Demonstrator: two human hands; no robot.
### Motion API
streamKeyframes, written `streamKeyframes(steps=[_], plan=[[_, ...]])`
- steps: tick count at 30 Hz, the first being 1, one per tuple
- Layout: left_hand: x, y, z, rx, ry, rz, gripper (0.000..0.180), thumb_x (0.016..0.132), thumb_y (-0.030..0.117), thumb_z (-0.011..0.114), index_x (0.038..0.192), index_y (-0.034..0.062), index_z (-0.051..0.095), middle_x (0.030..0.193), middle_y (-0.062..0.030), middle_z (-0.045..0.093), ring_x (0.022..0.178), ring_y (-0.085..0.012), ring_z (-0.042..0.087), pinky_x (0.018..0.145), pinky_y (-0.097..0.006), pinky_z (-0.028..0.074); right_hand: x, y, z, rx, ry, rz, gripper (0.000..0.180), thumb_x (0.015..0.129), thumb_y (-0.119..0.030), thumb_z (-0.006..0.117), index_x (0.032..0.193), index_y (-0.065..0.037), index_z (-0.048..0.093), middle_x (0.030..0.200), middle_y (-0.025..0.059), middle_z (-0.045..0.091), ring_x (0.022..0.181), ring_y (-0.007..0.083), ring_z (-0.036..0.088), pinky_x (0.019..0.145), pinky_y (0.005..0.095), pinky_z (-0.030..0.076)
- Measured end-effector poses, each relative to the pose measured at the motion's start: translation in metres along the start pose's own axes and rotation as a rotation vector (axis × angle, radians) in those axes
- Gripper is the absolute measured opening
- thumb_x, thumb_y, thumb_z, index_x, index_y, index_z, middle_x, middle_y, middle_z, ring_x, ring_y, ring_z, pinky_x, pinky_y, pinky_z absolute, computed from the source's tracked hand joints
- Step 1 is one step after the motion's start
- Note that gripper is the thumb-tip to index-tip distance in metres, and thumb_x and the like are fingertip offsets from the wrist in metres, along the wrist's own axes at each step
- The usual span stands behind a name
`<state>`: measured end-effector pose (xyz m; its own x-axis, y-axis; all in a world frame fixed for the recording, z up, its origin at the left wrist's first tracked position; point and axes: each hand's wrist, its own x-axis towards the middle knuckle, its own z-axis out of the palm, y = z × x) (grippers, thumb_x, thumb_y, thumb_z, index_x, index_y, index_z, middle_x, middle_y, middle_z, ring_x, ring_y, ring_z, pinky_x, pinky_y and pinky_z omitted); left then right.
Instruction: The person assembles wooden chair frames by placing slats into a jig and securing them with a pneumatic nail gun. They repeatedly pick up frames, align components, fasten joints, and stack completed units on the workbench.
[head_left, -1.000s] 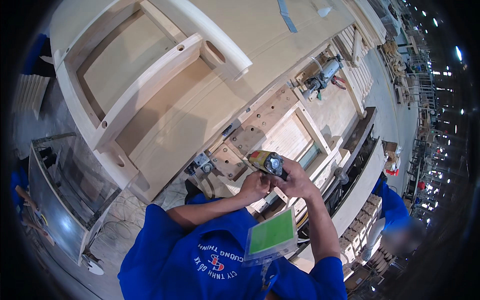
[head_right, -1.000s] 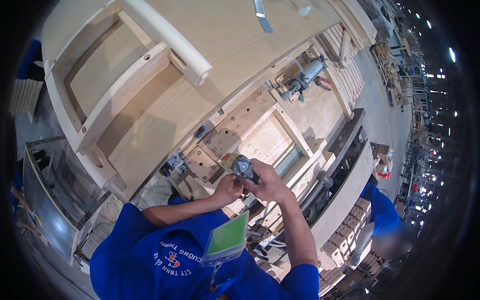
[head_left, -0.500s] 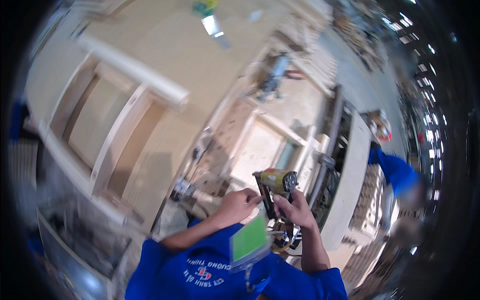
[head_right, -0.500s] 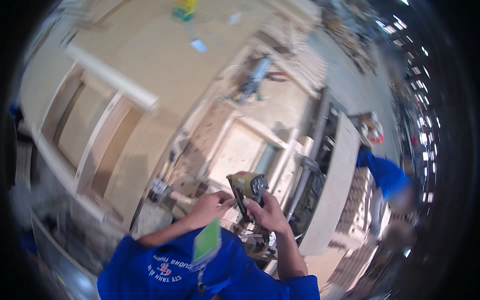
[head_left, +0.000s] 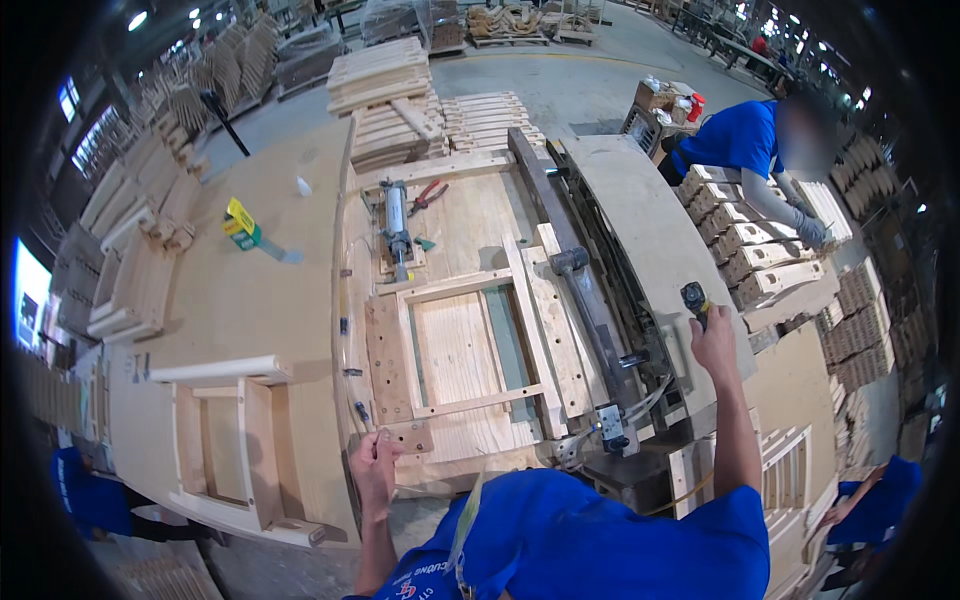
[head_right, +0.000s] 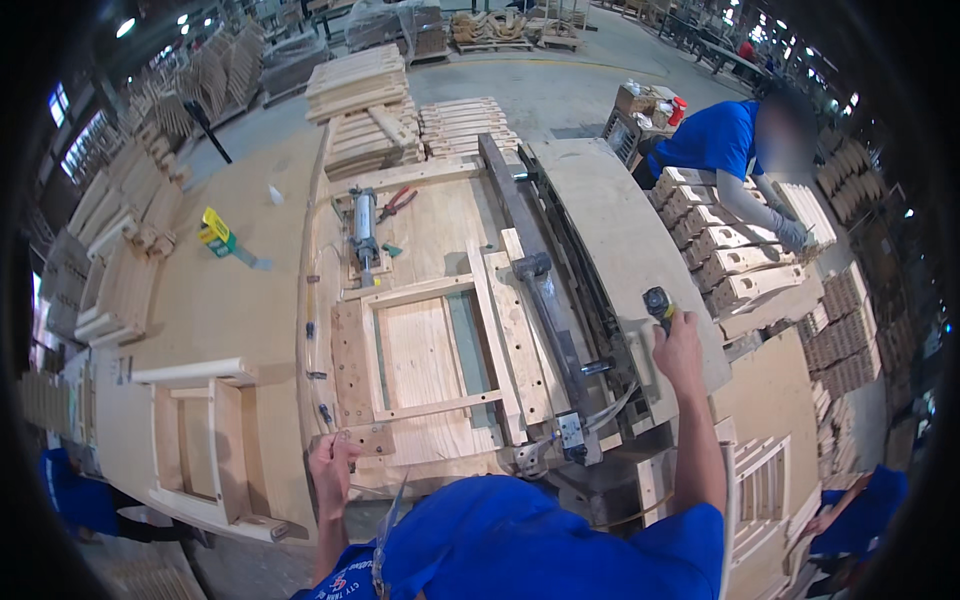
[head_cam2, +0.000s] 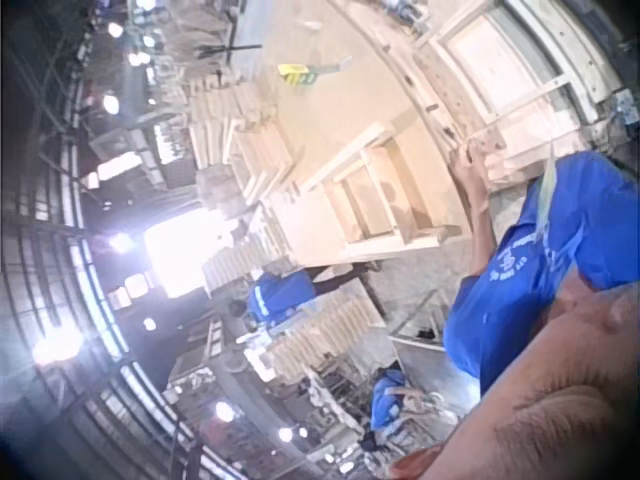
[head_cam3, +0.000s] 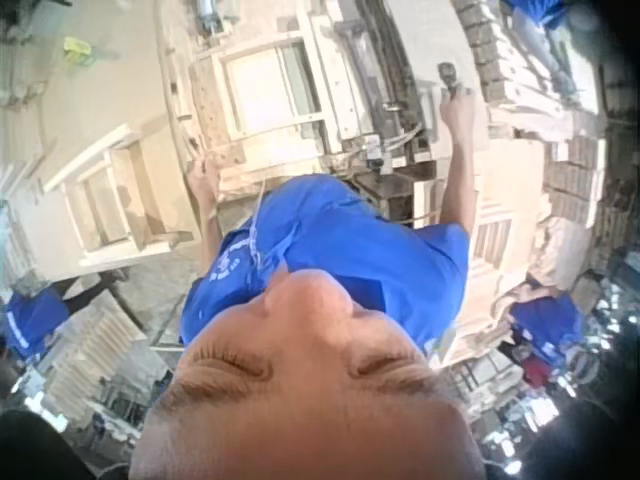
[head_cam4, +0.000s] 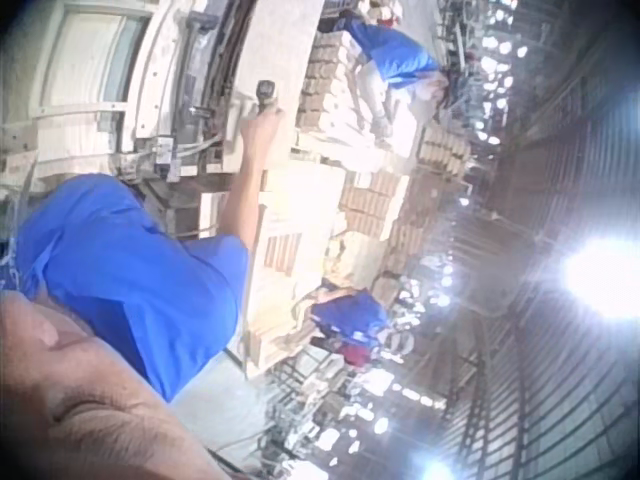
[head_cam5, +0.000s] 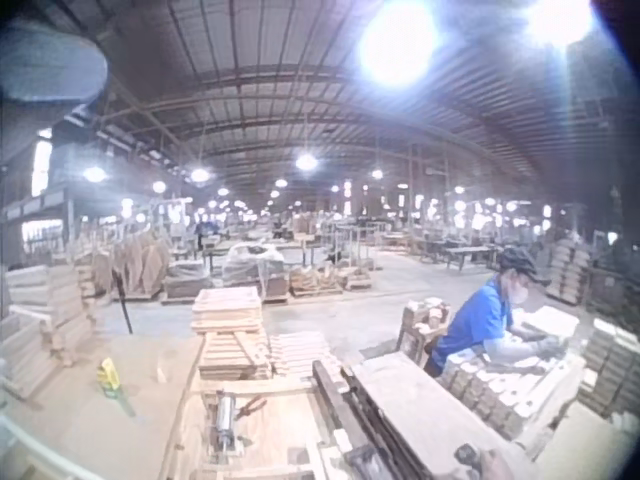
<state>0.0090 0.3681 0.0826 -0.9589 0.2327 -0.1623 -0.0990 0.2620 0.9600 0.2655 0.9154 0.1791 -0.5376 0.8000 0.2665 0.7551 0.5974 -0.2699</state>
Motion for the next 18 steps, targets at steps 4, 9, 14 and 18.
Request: streamKeyframes(steps=[4, 9, 14, 18], plan=[[-0.021, 0.011, 0.02, 0.387, 0.004, 0.239, 0.017, 0.102, 0.014, 0.07, 0.101, -0.0009, 0.077, 0.076, -0.0064, 0.073, 0.071, -0.0077, 0.066, 0.067, -0.027, 0.054, 0.014, 0.028, 0.019, -0.133, -0.121, 0.169, 0.05, 0.098, -0.017, 0.072, 0.138, 0.003, 0.049, 0.13, 0.0256, 0.054, 0.107, 0.0478, 0.067, 0.09, 0.0572, 0.055], [-0.022, 0.042, 0.028, 0.57, -0.008, 0.33, 0.015, 0.098, 0.016, 0.075, 0.101, 0.0014, 0.077, 0.087, -0.0122, 0.077, 0.076, -0.0222, 0.074, 0.072, -0.034, 0.057, 0.007, 0.046, 0.054, -0.27, 0.036, 0.126, 0.06, 0.097, -0.019, 0.074, 0.146, 0.004, 0.047, 0.137, 0.0228, 0.053, 0.11, 0.0419, 0.068, 0.092, 0.05, 0.056], [0.004, 0.053, 0.079, 0.693, -0.155, 0.494, 0.018, 0.095, 0.02, 0.076, 0.105, 0.0043, 0.076, 0.098, -0.0172, 0.076, 0.094, -0.0404, 0.072, 0.083, -0.047, 0.056, -0.023, 0.023, 0.057, -0.109, 0.155, -0.066, 0.047, 0.095, -0.018, 0.076, 0.135, 0.002, 0.061, 0.132, 0.0224, 0.06, 0.111, 0.0357, 0.066, 0.095, 0.0416, 0.054], [0.027, 0.043, 0.147, 0.598, -0.286, 0.533, 0.022, 0.098, 0.024, 0.073, 0.105, 0.0039, 0.076, 0.1, -0.0177, 0.076, 0.096, -0.0392, 0.071, 0.088, -0.048, 0.055, -0.101, -0.028, 0.056, 0.965, -0.164, -0.052, 0.028, 0.098, -0.016, 0.075, 0.118, 0.004, 0.072, 0.105, 0.0142, 0.072, 0.096, 0.022, 0.07, 0.087, 0.0337, 0.055]])
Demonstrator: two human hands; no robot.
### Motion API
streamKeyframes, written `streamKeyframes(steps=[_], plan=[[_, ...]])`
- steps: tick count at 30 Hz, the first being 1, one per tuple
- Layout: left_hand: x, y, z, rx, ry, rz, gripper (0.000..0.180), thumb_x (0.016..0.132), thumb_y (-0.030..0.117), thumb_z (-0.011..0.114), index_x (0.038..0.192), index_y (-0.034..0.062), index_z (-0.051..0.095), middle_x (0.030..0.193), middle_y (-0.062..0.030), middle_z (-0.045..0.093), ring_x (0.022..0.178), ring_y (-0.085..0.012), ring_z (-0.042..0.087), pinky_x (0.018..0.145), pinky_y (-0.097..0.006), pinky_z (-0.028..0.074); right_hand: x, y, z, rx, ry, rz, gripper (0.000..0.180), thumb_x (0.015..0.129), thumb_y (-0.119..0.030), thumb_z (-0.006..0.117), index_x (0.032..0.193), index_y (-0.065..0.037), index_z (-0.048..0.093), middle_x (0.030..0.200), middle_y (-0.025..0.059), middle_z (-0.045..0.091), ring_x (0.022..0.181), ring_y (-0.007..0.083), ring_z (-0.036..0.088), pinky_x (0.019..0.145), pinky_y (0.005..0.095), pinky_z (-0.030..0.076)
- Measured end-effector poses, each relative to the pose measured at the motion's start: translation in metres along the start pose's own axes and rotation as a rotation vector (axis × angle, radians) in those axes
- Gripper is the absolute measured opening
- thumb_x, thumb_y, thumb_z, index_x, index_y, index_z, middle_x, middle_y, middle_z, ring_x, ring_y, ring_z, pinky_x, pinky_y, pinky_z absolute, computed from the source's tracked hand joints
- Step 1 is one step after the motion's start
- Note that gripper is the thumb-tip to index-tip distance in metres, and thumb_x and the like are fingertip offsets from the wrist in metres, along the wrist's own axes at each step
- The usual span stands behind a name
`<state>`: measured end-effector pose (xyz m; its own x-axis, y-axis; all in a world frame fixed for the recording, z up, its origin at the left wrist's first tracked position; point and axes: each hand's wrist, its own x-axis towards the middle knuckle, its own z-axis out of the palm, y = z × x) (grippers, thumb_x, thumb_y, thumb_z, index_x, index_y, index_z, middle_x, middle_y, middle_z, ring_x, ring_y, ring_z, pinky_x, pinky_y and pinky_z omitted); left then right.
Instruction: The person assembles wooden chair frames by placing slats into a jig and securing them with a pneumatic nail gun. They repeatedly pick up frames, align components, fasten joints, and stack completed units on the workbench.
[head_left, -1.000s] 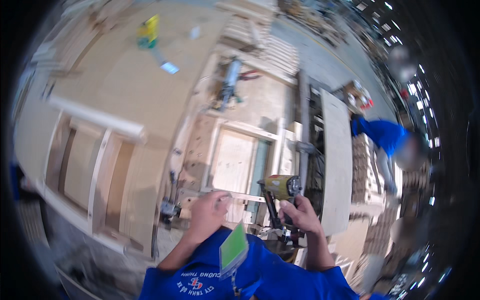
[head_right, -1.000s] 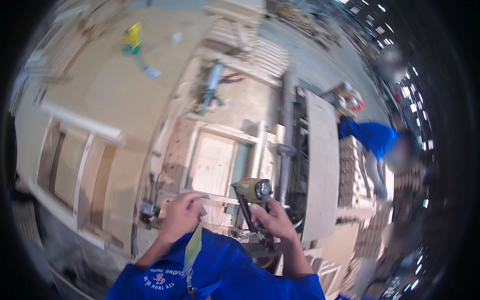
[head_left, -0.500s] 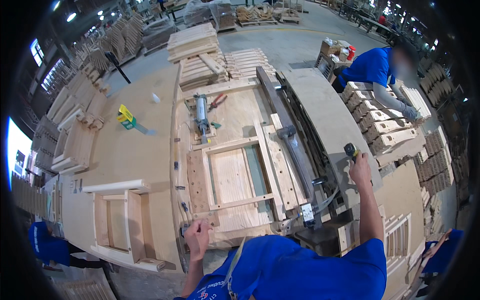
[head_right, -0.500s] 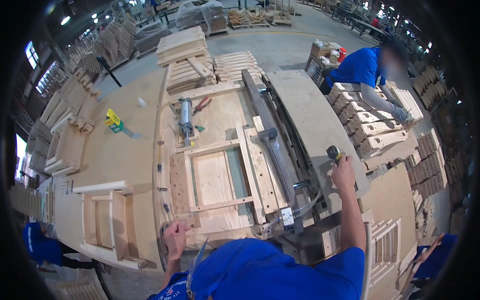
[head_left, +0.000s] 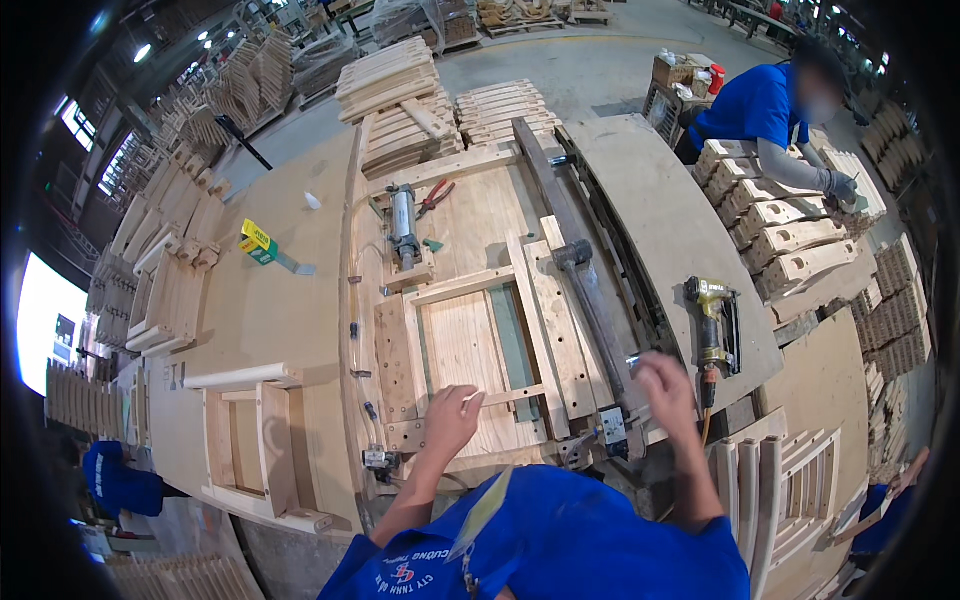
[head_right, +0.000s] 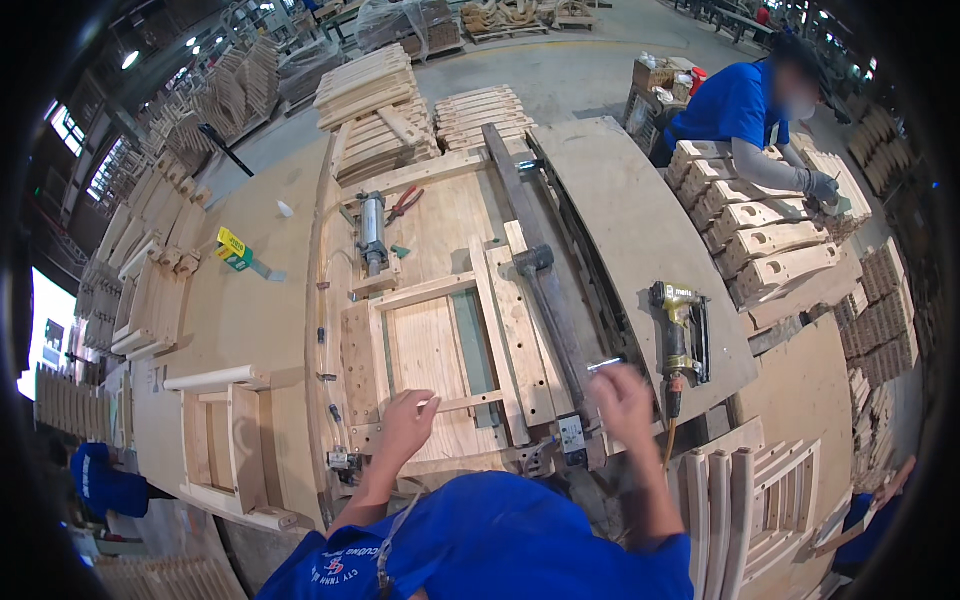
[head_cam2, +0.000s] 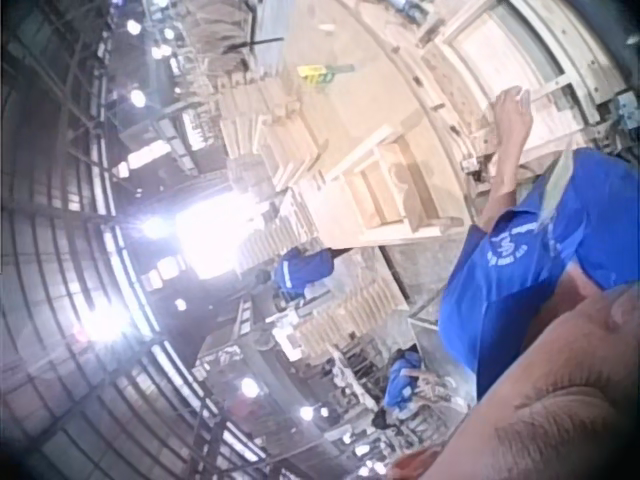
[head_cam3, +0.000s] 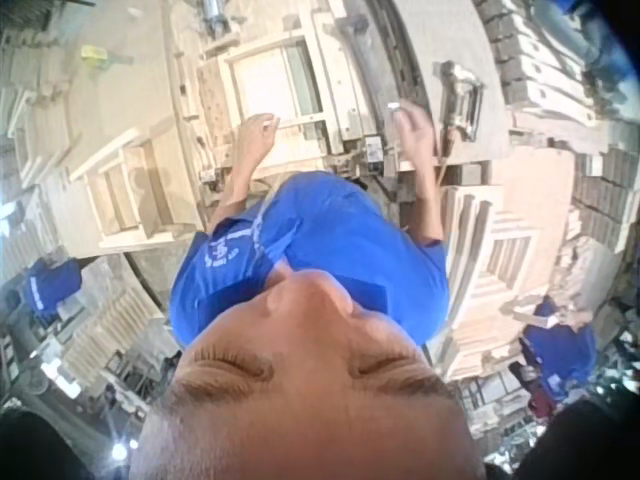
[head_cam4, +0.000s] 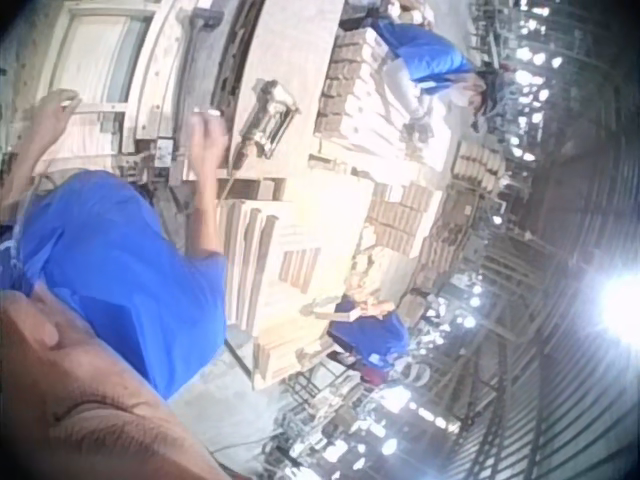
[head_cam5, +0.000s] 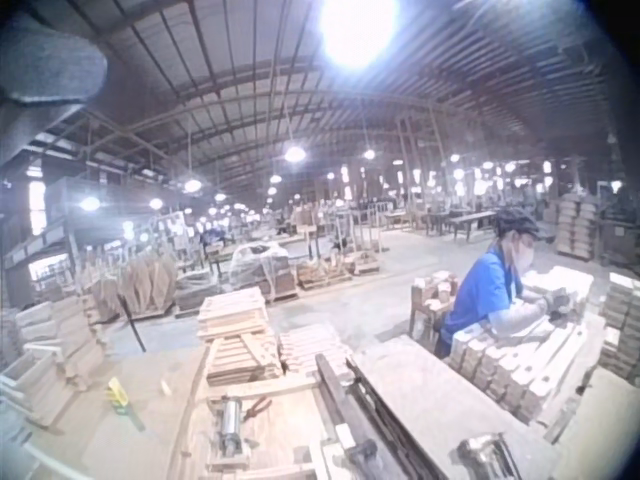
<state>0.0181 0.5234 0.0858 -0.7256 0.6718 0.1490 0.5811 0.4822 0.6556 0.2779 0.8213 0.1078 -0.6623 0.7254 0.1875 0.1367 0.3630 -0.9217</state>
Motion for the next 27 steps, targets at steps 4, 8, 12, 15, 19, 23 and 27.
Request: streamKeyframes(steps=[4, 8, 12, 15, 19, 23, 27], plan=[[0.016, -0.012, 0.035, -0.053, -0.088, -0.015, 0.025, 0.102, 0.027, 0.068, 0.102, 0.0028, 0.075, 0.098, -0.019, 0.075, 0.095, -0.0403, 0.07, 0.087, -0.05, 0.054, -0.085, -0.029, 0.036, 0.292, -0.386, 0.32, 0.024, 0.103, -0.017, 0.071, 0.117, 0.001, 0.075, 0.091, 0.0041, 0.074, 0.077, 0.0107, 0.065, 0.073, 0.0275, 0.054], [0.026, -0.015, 0.045, 0.01, -0.2, -0.025, 0.033, 0.104, 0.033, 0.062, 0.098, 0.0024, 0.075, 0.096, -0.0203, 0.074, 0.095, -0.0422, 0.07, 0.086, -0.052, 0.054, -0.099, -0.028, 0.037, 0.432, -0.203, 0.443, 0.021, 0.103, -0.016, 0.072, 0.116, 0.001, 0.076, 0.089, 0.0019, 0.074, 0.075, 0.0067, 0.064, 0.068, 0.0253, 0.052], [0.026, -0.013, 0.042, 0.065, -0.299, -0.067, 0.038, 0.106, 0.036, 0.059, 0.1, 0.0032, 0.076, 0.095, -0.0199, 0.075, 0.095, -0.0428, 0.07, 0.087, -0.052, 0.055, -0.093, -0.029, 0.04, 0.386, -0.231, 0.386, 0.021, 0.101, -0.013, 0.075, 0.116, 0.002, 0.076, 0.089, 0.0015, 0.074, 0.076, 0.0044, 0.063, 0.067, 0.0233, 0.051], [0.027, -0.012, 0.038, 0.094, -0.348, -0.041, 0.04, 0.106, 0.04, 0.059, 0.101, 0.0047, 0.078, 0.096, -0.0192, 0.075, 0.098, -0.041, 0.071, 0.089, -0.052, 0.055, -0.089, -0.022, 0.036, 0.319, -0.24, 0.401, 0.023, 0.099, -0.014, 0.077, 0.116, 0.002, 0.075, 0.088, 0.0017, 0.075, 0.076, 0.0039, 0.064, 0.067, 0.0228, 0.051], [0.026, -0.01, 0.034, 0.117, -0.424, 0.011, 0.046, 0.103, 0.049, 0.061, 0.103, 0.0064, 0.078, 0.103, -0.0177, 0.076, 0.104, -0.0379, 0.071, 0.094, -0.051, 0.054, -0.085, -0.018, 0.024, 0.229, -0.252, 0.405, 0.022, 0.101, -0.013, 0.074, 0.117, 0.001, 0.075, 0.083, -0.0001, 0.07, 0.074, 0.0069, 0.062, 0.066, 0.026, 0.051], [0.03, -0.018, 0.031, 0.199, -0.504, 0.121, 0.053, 0.1, 0.056, 0.064, 0.111, 0.0063, 0.076, 0.108, -0.0175, 0.074, 0.108, -0.0381, 0.07, 0.096, -0.05, 0.053, -0.077, -0.026, 0.009, 0.205, -0.227, 0.419, 0.025, 0.099, -0.016, 0.077, 0.116, 0.002, 0.076, 0.078, -0.0025, 0.066, 0.07, 0.0048, 0.057, 0.063, 0.0245, 0.047], [0.036, -0.021, 0.031, 0.246, -0.6, 0.162, 0.056, 0.098, 0.058, 0.065, 0.117, 0.0057, 0.07, 0.108, -0.0191, 0.071, 0.109, -0.0396, 0.069, 0.096, -0.052, 0.054, -0.074, -0.013, -0.003, 0.165, -0.213, 0.364, 0.027, 0.098, -0.018, 0.078, 0.116, 0.001, 0.076, 0.076, -0.002, 0.066, 0.07, 0.0058, 0.058, 0.063, 0.0254, 0.047]])
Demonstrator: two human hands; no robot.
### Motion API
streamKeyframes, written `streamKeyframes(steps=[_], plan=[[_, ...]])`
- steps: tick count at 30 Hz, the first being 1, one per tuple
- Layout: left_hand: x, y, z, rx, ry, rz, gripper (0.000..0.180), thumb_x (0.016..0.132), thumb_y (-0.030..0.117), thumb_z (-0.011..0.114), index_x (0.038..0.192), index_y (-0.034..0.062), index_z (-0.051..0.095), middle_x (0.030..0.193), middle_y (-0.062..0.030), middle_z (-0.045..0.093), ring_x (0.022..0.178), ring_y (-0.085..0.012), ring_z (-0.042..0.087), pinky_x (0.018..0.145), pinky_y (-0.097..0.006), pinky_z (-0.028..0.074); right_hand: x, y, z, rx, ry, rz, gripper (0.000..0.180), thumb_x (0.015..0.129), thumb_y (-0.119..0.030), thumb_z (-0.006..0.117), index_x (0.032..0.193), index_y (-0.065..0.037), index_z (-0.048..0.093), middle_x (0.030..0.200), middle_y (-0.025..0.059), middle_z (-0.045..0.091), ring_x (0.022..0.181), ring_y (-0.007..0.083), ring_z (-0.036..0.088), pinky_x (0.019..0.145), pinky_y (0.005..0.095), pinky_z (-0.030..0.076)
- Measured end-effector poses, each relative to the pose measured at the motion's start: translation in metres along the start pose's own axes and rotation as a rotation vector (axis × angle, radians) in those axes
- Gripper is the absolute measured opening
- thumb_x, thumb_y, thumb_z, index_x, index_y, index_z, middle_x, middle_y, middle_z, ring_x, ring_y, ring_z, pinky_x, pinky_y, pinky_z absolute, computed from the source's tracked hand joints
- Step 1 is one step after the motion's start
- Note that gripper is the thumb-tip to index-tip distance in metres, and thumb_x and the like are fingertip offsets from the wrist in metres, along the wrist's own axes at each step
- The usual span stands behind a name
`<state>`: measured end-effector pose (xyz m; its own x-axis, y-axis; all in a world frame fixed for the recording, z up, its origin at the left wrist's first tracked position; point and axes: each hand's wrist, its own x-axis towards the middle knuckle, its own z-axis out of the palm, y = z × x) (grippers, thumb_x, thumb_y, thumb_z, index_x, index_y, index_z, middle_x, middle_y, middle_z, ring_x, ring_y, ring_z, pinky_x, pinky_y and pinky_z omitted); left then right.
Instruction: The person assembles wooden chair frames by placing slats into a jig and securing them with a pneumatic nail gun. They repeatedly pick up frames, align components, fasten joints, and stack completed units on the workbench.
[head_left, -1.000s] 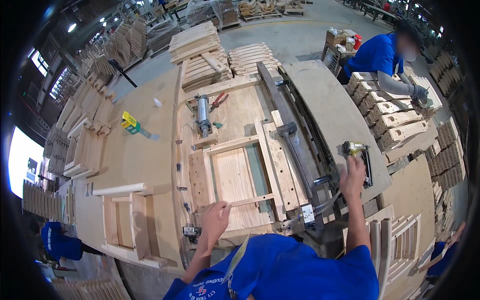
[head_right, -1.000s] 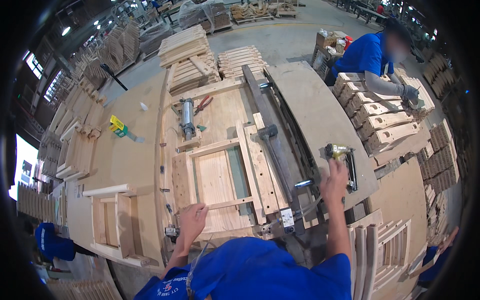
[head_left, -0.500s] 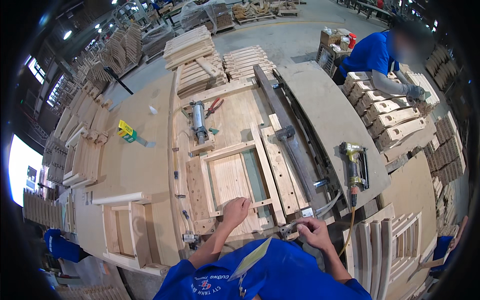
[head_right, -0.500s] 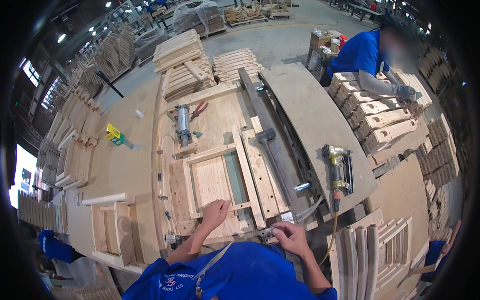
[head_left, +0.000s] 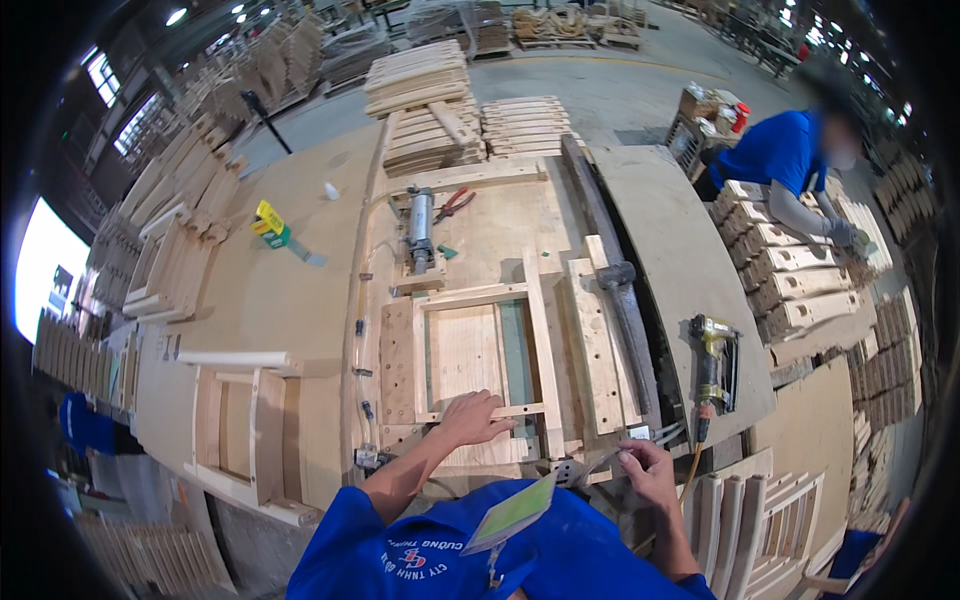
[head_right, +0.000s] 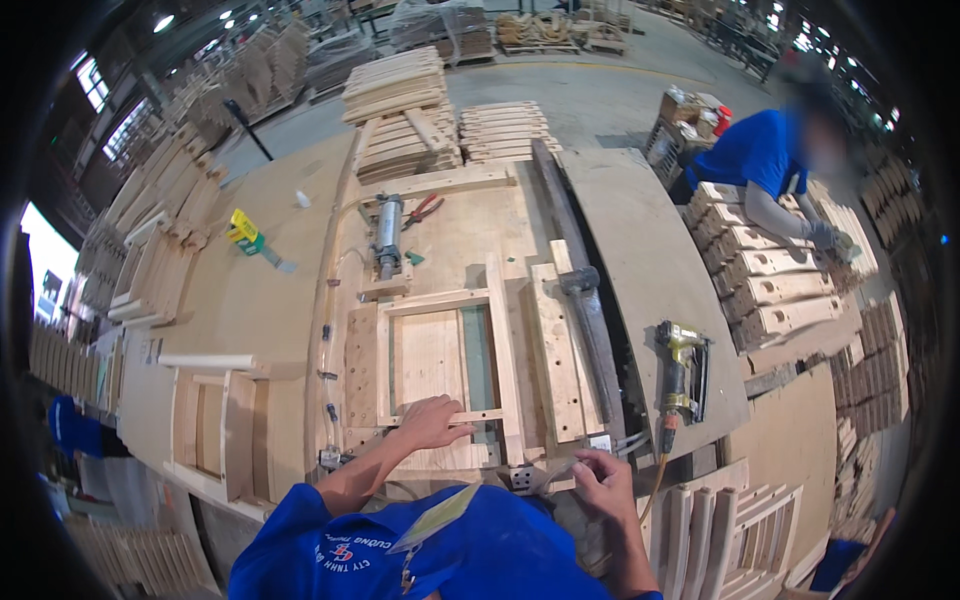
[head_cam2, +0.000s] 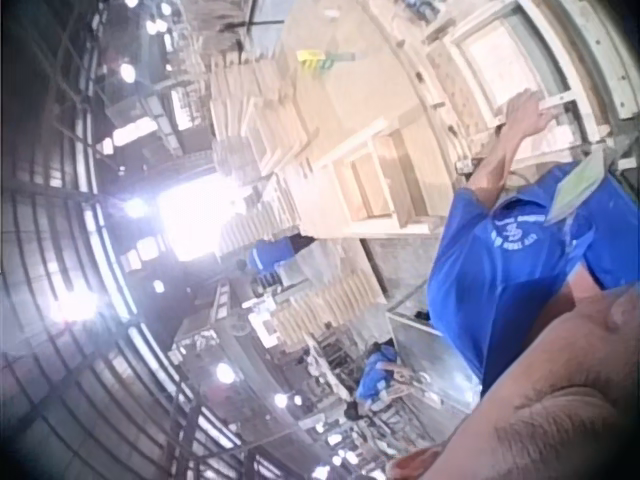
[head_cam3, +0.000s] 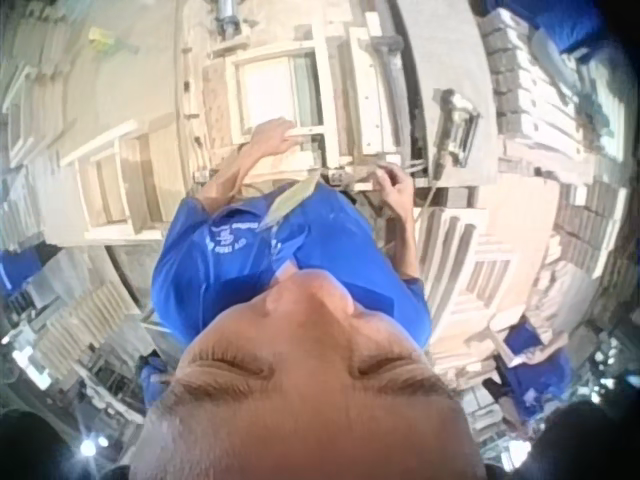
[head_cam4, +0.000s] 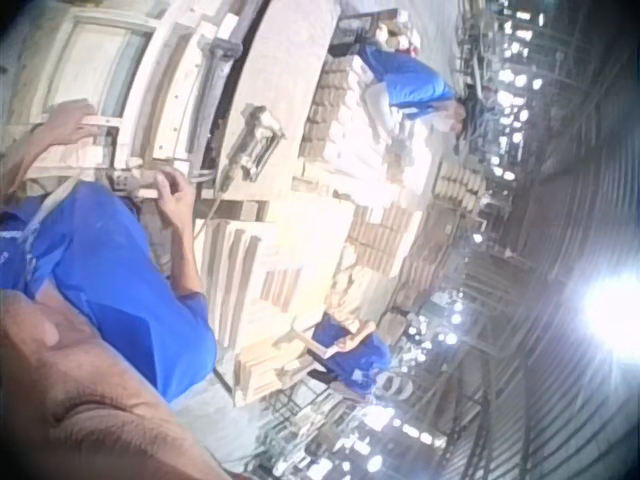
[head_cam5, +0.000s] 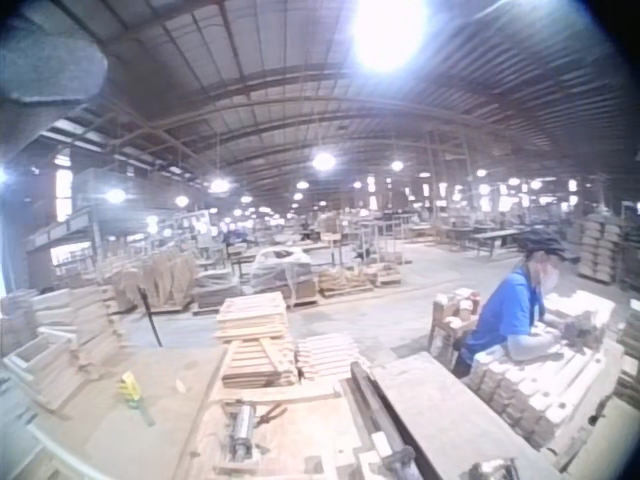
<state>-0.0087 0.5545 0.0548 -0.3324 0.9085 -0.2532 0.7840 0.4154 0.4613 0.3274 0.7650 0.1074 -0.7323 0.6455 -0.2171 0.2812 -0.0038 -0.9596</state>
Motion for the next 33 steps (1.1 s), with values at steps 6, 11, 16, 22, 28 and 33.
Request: streamKeyframes(steps=[6, 11, 16, 22, 28, 33], plan=[[0.01, -0.003, 0.0, 0.013, -0.092, -0.009, 0.056, 0.099, 0.058, 0.066, 0.12, 0.0064, 0.067, 0.11, -0.0211, 0.071, 0.111, -0.0415, 0.068, 0.095, -0.053, 0.054, 0.001, 0.004, -0.013, 0.013, -0.042, 0.064, 0.03, 0.097, -0.019, 0.079, 0.12, 0.0, 0.075, 0.08, 0.0001, 0.068, 0.073, 0.0061, 0.059, 0.067, 0.0254, 0.049], [0.013, -0.002, -0.004, 0.022, -0.163, -0.014, 0.056, 0.098, 0.057, 0.067, 0.121, 0.0063, 0.067, 0.114, -0.0218, 0.072, 0.113, -0.0419, 0.068, 0.095, -0.053, 0.055, 0.023, -0.037, 0.005, -0.118, -0.045, 0.023, 0.03, 0.098, -0.018, 0.077, 0.12, 0.001, 0.074, 0.079, 0.0007, 0.068, 0.073, 0.0061, 0.058, 0.065, 0.0261, 0.049], [0.011, -0.012, 0.004, 0.028, -0.145, -0.043, 0.05, 0.096, 0.05, 0.071, 0.123, 0.0086, 0.069, 0.115, -0.021, 0.073, 0.114, -0.0411, 0.068, 0.095, -0.053, 0.055, 0.087, -0.037, 0.088, -0.162, 0.021, -0.11, 0.041, 0.097, -0.021, 0.077, 0.129, 0.003, 0.068, 0.093, 0.0149, 0.075, 0.081, 0.0186, 0.071, 0.074, 0.0322, 0.057], [0.01, -0.006, -0.003, -0.042, -0.132, -0.029, 0.048, 0.094, 0.048, 0.074, 0.124, 0.0108, 0.069, 0.117, -0.0183, 0.073, 0.114, -0.0392, 0.069, 0.095, -0.051, 0.055, 0.162, 0.013, 0.16, -0.646, 0.044, 0.09, 0.083, 0.086, -0.038, 0.082, 0.151, 0.002, 0.048, 0.134, 0.0324, 0.063, 0.125, 0.0457, 0.064, 0.104, 0.0511, 0.053], [0.001, -0.009, 0.0, -0.03, -0.131, -0.006, 0.052, 0.095, 0.056, 0.07, 0.121, 0.01, 0.069, 0.108, -0.017, 0.072, 0.109, -0.0393, 0.07, 0.091, -0.052, 0.055, 0.186, 0.004, 0.167, -0.515, -0.124, 0.28, 0.081, 0.077, -0.021, 0.082, 0.145, 0.007, 0.049, 0.132, 0.0309, 0.065, 0.125, 0.0421, 0.066, 0.105, 0.0452, 0.053], [0.006, 0.008, -0.018, -0.099, 0.046, 0.084, 0.045, 0.097, 0.053, 0.069, 0.114, 0.0115, 0.067, 0.105, -0.0139, 0.069, 0.107, -0.0389, 0.07, 0.089, -0.051, 0.056, 0.186, -0.015, 0.143, -0.436, 0.03, 0.061, 0.072, 0.075, -0.01, 0.082, 0.137, 0.008, 0.05, 0.125, 0.0249, 0.067, 0.113, 0.0346, 0.068, 0.099, 0.0411, 0.055]])
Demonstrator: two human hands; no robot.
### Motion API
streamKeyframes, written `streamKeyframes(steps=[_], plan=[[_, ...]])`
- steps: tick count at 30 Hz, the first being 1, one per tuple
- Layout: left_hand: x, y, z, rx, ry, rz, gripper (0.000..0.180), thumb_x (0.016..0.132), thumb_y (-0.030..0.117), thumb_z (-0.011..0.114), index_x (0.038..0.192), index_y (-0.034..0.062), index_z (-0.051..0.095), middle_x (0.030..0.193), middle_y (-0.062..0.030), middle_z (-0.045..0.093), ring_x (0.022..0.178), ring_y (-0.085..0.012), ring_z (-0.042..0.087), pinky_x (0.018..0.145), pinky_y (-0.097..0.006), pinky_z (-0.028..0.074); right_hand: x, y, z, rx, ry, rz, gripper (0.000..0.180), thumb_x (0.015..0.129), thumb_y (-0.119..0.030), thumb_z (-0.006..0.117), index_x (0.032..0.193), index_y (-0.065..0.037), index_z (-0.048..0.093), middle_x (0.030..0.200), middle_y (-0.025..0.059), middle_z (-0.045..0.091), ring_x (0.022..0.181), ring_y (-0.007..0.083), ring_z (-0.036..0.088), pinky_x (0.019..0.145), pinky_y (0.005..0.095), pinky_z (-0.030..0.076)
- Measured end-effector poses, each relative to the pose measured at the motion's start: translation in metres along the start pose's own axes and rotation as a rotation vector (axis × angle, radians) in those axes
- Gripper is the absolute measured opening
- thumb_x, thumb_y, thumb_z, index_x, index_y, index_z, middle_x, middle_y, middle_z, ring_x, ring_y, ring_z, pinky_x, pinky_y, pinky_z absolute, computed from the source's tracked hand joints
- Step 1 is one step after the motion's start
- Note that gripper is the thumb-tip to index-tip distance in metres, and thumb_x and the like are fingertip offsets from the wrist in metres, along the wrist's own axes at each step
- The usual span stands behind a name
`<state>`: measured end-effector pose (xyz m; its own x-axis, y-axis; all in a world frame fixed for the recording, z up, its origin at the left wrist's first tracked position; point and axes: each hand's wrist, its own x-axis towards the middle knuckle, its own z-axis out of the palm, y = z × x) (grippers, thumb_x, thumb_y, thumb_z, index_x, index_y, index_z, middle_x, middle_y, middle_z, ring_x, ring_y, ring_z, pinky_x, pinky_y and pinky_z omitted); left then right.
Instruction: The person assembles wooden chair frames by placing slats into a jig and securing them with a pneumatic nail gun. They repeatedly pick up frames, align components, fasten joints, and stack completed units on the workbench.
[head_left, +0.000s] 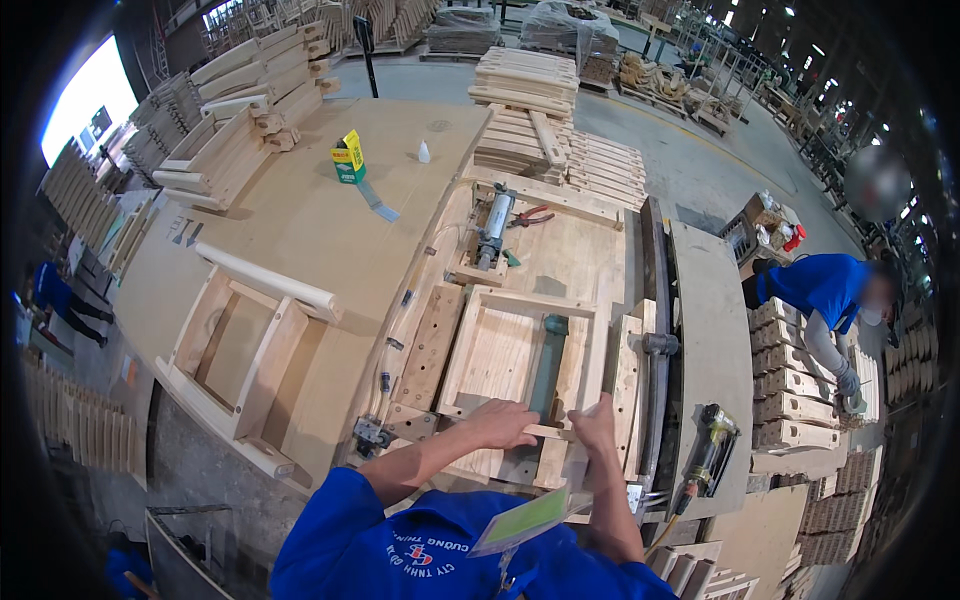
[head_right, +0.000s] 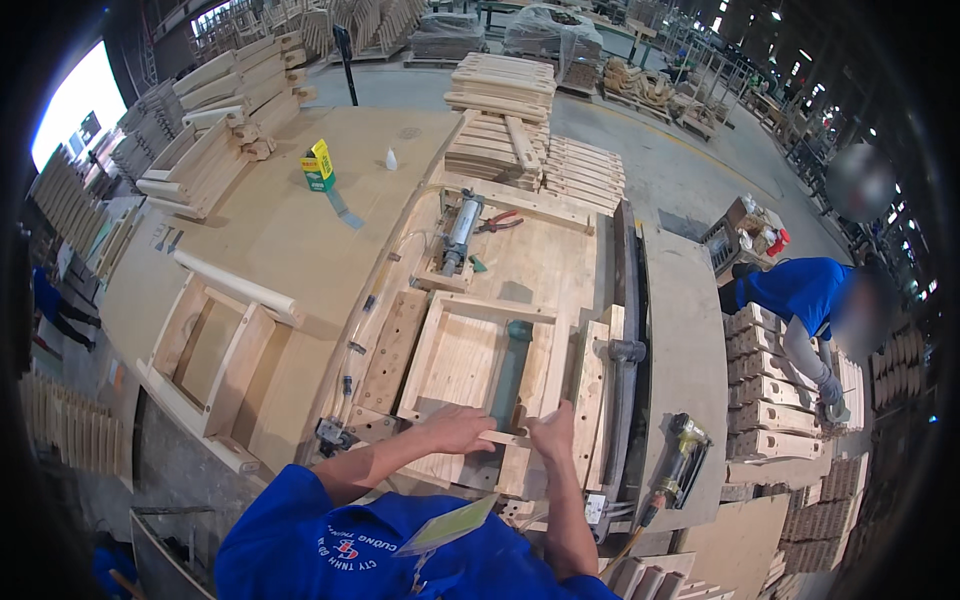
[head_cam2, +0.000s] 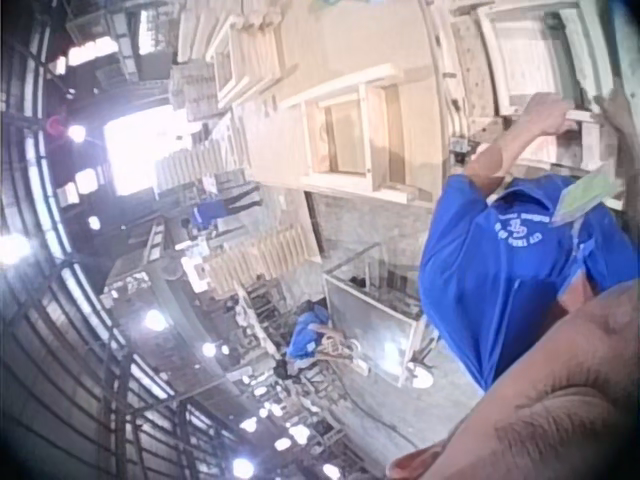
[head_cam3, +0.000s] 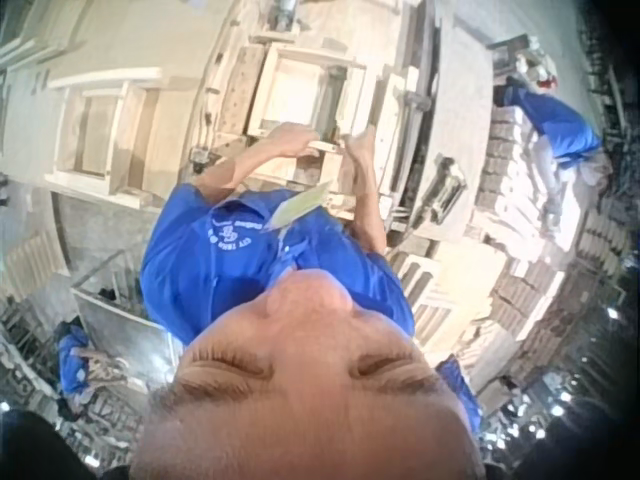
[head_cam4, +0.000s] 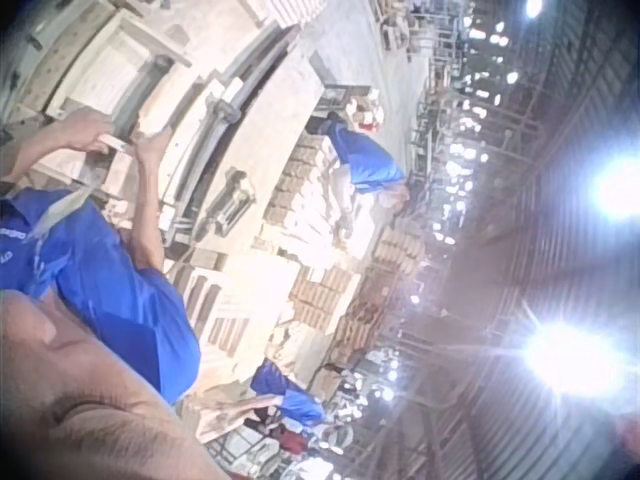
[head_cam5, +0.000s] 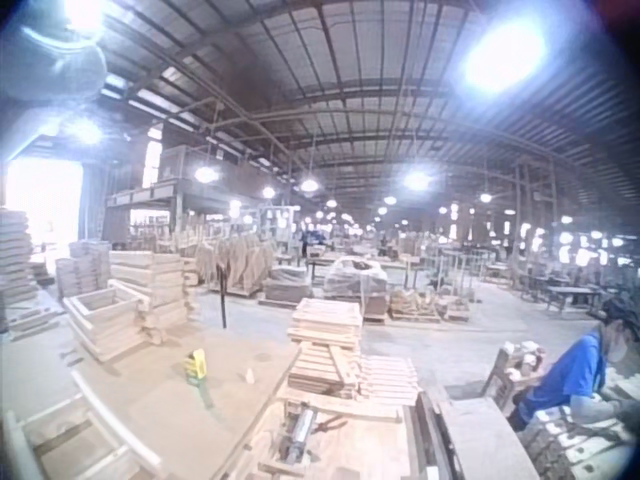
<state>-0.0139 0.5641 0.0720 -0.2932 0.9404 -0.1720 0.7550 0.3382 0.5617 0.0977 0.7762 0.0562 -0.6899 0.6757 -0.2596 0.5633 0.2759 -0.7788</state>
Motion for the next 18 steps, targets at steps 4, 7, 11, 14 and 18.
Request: streamKeyframes(steps=[4, 7, 11, 14, 18], plan=[[0.005, 0.024, -0.024, 0.053, 0.115, 0.093, 0.043, 0.094, 0.051, 0.072, 0.112, 0.0133, 0.066, 0.104, -0.0113, 0.067, 0.107, -0.0352, 0.069, 0.09, -0.051, 0.054, 0.001, 0.003, -0.026, 0.219, 0.079, -0.115, 0.066, 0.078, -0.002, 0.078, 0.137, 0.002, 0.049, 0.12, 0.0173, 0.067, 0.103, 0.0268, 0.068, 0.089, 0.0381, 0.056], [-0.005, 0.034, -0.042, 0.116, 0.204, 0.104, 0.044, 0.091, 0.051, 0.075, 0.109, 0.0121, 0.067, 0.103, -0.0104, 0.065, 0.107, -0.0331, 0.068, 0.092, -0.049, 0.052, -0.026, -0.034, -0.045, 0.452, -0.013, -0.136, 0.071, 0.078, 0.0, 0.076, 0.143, 0.001, 0.046, 0.124, 0.0162, 0.065, 0.108, 0.0268, 0.066, 0.095, 0.0388, 0.054], [-0.023, 0.056, -0.075, 0.176, 0.403, 0.227, 0.049, 0.087, 0.05, 0.08, 0.111, 0.009, 0.068, 0.101, -0.0094, 0.064, 0.11, -0.0303, 0.065, 0.094, -0.047, 0.049, -0.04, -0.045, -0.066, 0.469, 0.017, -0.188, 0.075, 0.078, -0.005, 0.075, 0.146, 0.002, 0.044, 0.129, 0.0174, 0.061, 0.116, 0.0273, 0.063, 0.102, 0.0397, 0.051], [-0.046, 0.081, -0.101, 0.139, 0.587, 0.283, 0.053, 0.086, 0.049, 0.081, 0.117, 0.0076, 0.069, 0.105, -0.0103, 0.065, 0.111, -0.0295, 0.064, 0.097, -0.045, 0.049, -0.034, -0.047, -0.077, 0.474, 0.017, -0.265, 0.077, 0.076, -0.009, 0.075, 0.146, 0.005, 0.043, 0.13, 0.0171, 0.058, 0.118, 0.0264, 0.06, 0.102, 0.0398, 0.05], [-0.079, 0.103, -0.134, 0.045, 0.887, 0.243, 0.058, 0.089, 0.046, 0.081, 0.128, 0.0059, 0.067, 0.116, -0.0149, 0.067, 0.11, -0.0337, 0.066, 0.097, -0.045, 0.052, -0.045, -0.091, -0.076, 0.485, 0.077, -0.43, 0.073, 0.08, -0.007, 0.072, 0.146, 0.004, 0.043, 0.125, 0.0149, 0.055, 0.112, 0.0248, 0.059, 0.098, 0.0374, 0.051]])
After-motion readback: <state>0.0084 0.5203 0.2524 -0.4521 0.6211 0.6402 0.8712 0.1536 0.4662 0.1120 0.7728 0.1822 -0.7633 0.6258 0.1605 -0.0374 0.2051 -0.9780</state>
